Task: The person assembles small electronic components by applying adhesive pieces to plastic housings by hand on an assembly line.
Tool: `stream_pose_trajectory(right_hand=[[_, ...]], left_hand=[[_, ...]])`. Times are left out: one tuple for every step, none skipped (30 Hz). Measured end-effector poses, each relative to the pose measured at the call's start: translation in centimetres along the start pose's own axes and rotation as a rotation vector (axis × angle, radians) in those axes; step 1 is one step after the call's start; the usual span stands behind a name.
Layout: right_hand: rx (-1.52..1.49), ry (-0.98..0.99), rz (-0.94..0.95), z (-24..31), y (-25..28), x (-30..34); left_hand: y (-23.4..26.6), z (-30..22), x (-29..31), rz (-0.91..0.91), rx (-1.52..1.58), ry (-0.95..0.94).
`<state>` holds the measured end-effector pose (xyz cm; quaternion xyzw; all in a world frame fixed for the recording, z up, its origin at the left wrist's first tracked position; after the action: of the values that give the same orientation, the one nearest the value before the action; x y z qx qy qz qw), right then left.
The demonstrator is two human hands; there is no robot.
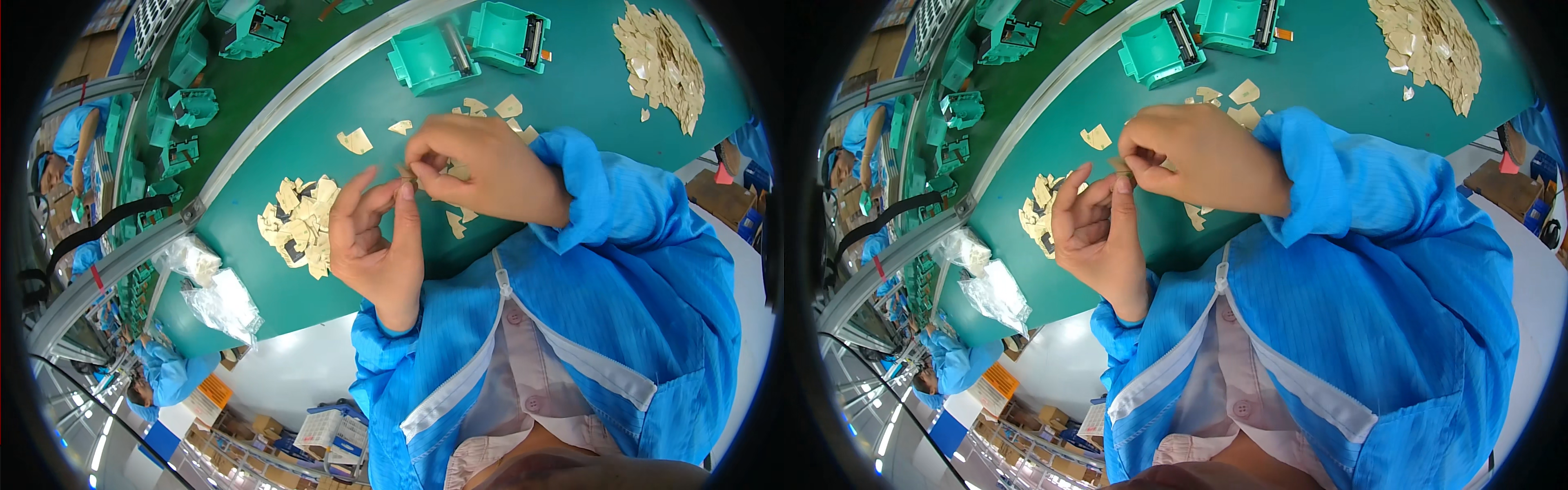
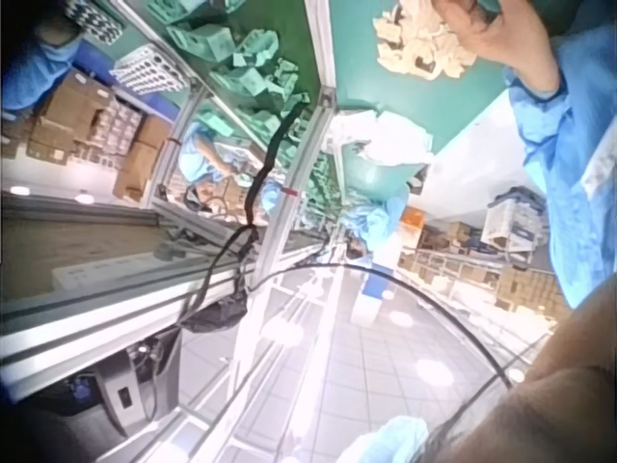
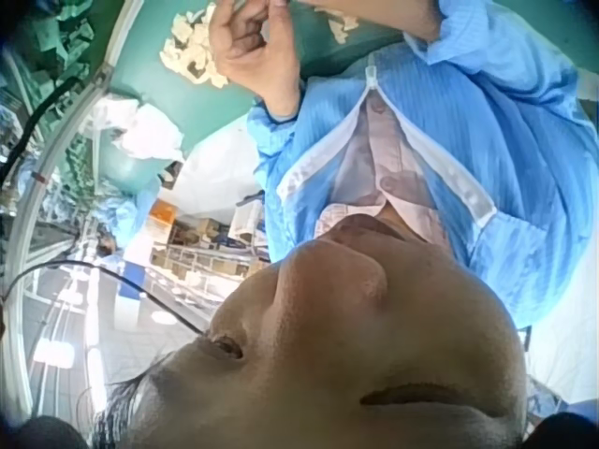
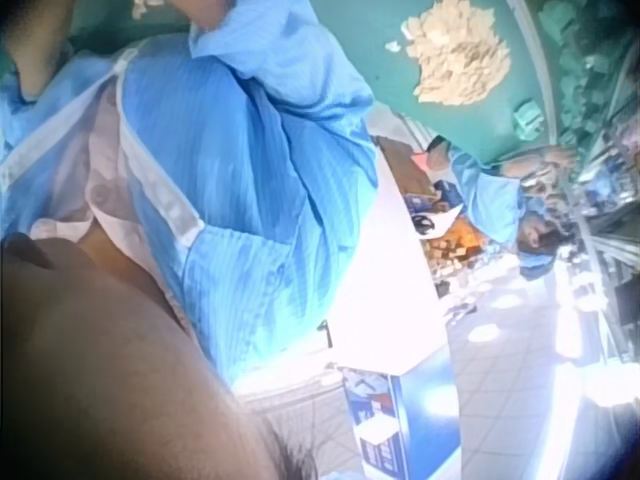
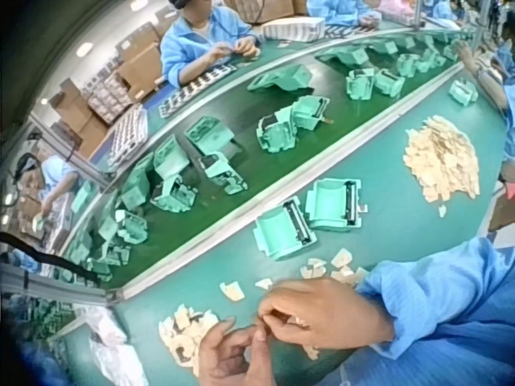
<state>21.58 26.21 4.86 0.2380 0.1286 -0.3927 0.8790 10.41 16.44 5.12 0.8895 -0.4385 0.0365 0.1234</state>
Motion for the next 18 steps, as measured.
stream_pose_trajectory(right_hand=[[0.001,-0.001,0.001,0.0,-0.1,0.1],[0.057,0.088,-0.017,1.0,0.1,0.1],[0.112,0.177,-0.035,2.0,0.3,0.2],[0.110,0.177,-0.035,2.1,0.3,0.2],[0.129,0.185,-0.020,2.2,0.2,0.3],[0.150,0.191,-0.005,2.2,0.1,0.4],[0.151,0.189,-0.005,2.1,0.2,0.4],[0.151,0.194,0.006,2.1,0.2,0.4],[0.150,0.199,0.017,2.1,0.2,0.4],[0.150,0.198,0.017,2.1,0.2,0.3],[0.141,0.180,0.030,2.1,0.2,0.2],[0.132,0.162,0.042,1.9,0.1,0.1],[0.132,0.162,0.042,1.8,0.0,0.0],[0.130,0.152,0.014,1.5,0.1,0.0],[0.130,0.142,-0.013,1.3,0.2,-0.1],[0.131,0.140,-0.013,1.3,0.2,-0.1],[0.021,0.044,-0.040,0.3,0.3,0.0],[-0.090,-0.053,-0.067,-0.7,0.3,0.1]], left_hand=[[0.1,0.1,-0.1,-0.014,0.018,0.004],[0.3,0.2,-0.2,-0.028,0.035,0.009],[0.3,0.2,-0.2,-0.028,0.034,0.009],[0.3,0.1,-0.2,-0.030,0.046,-0.005],[0.4,0.0,-0.2,-0.031,0.058,-0.020],[0.4,0.2,-0.2,-0.030,0.058,-0.019],[0.2,0.1,-0.1,-0.021,0.036,-0.039],[0.1,0.1,-0.1,-0.012,0.015,-0.060],[0.1,0.1,-0.1,-0.011,0.014,-0.059],[0.0,0.0,-0.1,-0.001,-0.004,-0.076],[-0.1,-0.2,-0.1,0.009,-0.021,-0.094],[-0.2,-0.3,-0.2,0.009,-0.022,-0.094],[-0.3,-0.3,-0.2,0.023,-0.007,-0.079],[-0.5,-0.2,-0.3,0.037,0.007,-0.065],[-0.5,-0.3,-0.3,0.039,0.008,-0.064],[-0.6,0.1,-0.5,0.039,0.049,-0.011],[-0.6,0.6,-0.6,0.039,0.090,0.042],[-0.4,0.6,-0.6,0.039,0.091,0.043]])
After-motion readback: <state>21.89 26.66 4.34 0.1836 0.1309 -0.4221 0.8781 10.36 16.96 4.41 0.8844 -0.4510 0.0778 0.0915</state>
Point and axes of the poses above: each hand's wrist, its own x-axis away from the middle knuckle, its own y-axis out of the back of the hand, z = x × y, the point moved 10 cm from there along -x, towards the middle knuckle, and after that the axes turned 11 degrees about y, right-handed, at the moved point
